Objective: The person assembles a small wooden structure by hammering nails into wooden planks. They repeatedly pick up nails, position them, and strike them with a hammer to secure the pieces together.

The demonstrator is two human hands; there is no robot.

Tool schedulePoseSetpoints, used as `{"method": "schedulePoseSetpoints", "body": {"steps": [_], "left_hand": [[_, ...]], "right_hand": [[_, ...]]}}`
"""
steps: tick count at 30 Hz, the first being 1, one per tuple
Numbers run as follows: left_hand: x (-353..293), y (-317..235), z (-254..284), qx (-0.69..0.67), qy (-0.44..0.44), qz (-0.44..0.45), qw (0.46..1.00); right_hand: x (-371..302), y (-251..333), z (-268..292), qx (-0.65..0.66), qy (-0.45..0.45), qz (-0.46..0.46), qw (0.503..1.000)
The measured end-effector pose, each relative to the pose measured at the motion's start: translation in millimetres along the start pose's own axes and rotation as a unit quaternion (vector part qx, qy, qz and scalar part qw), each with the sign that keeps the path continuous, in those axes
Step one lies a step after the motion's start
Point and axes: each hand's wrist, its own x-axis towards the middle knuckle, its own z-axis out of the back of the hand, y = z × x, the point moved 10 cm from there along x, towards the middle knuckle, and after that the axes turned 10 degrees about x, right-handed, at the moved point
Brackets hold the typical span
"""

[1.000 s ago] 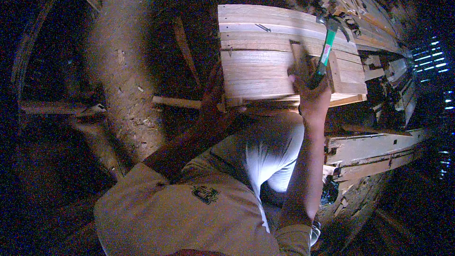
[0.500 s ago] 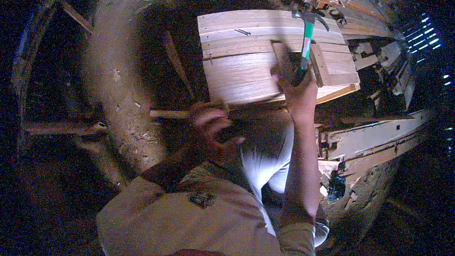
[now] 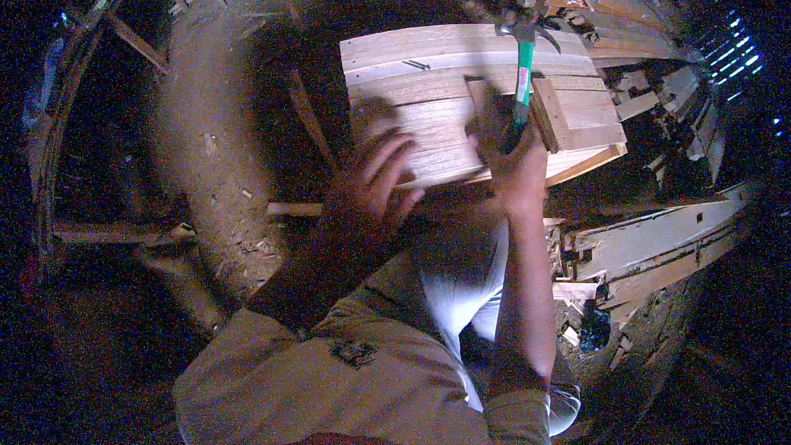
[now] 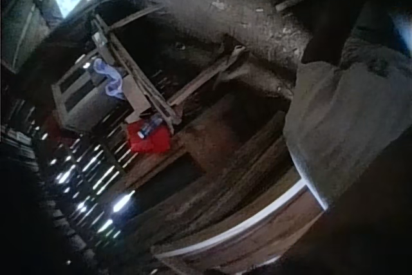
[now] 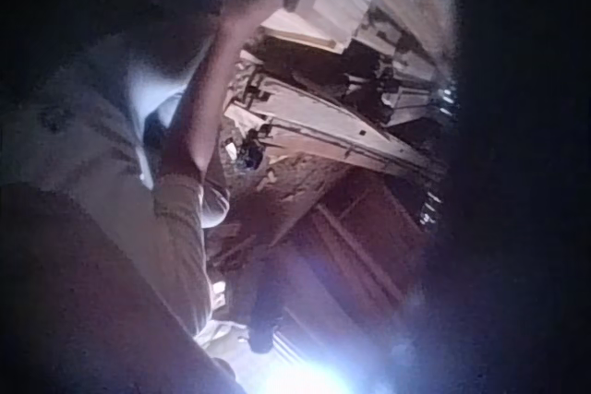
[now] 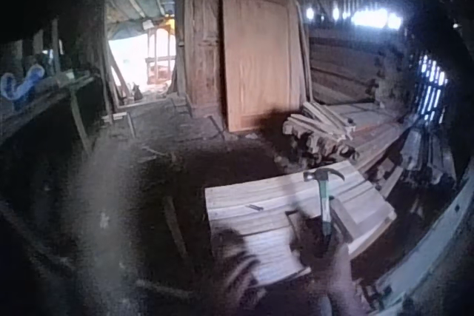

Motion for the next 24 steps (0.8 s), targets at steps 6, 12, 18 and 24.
{"method": "schedulePoseSetpoints", "body": {"steps": [6, 12, 18, 24], "left_hand": [[8.3, 8.0, -29.9, 0.053, 0.131, -0.13, 0.981], [6.4, 20.3, -33.5, -0.018, 0.149, -0.127, 0.981], [5.6, 21.3, -37.0, -0.041, 0.132, -0.123, 0.983], [5.0, 24.0, -31.6, -0.039, 0.12, -0.123, 0.984]], "right_hand": [[0.0, 9.0, 1.9, 0.061, -0.018, 0.076, 0.995], [-0.2, 16.7, 1.5, -0.009, 0.003, 0.023, 1.0], [-0.6, 19.6, 19.1, -0.03, 0.02, 0.026, 0.999], [-33.9, 79.5, 36.0, -0.068, 0.102, -0.097, 0.988]]}}
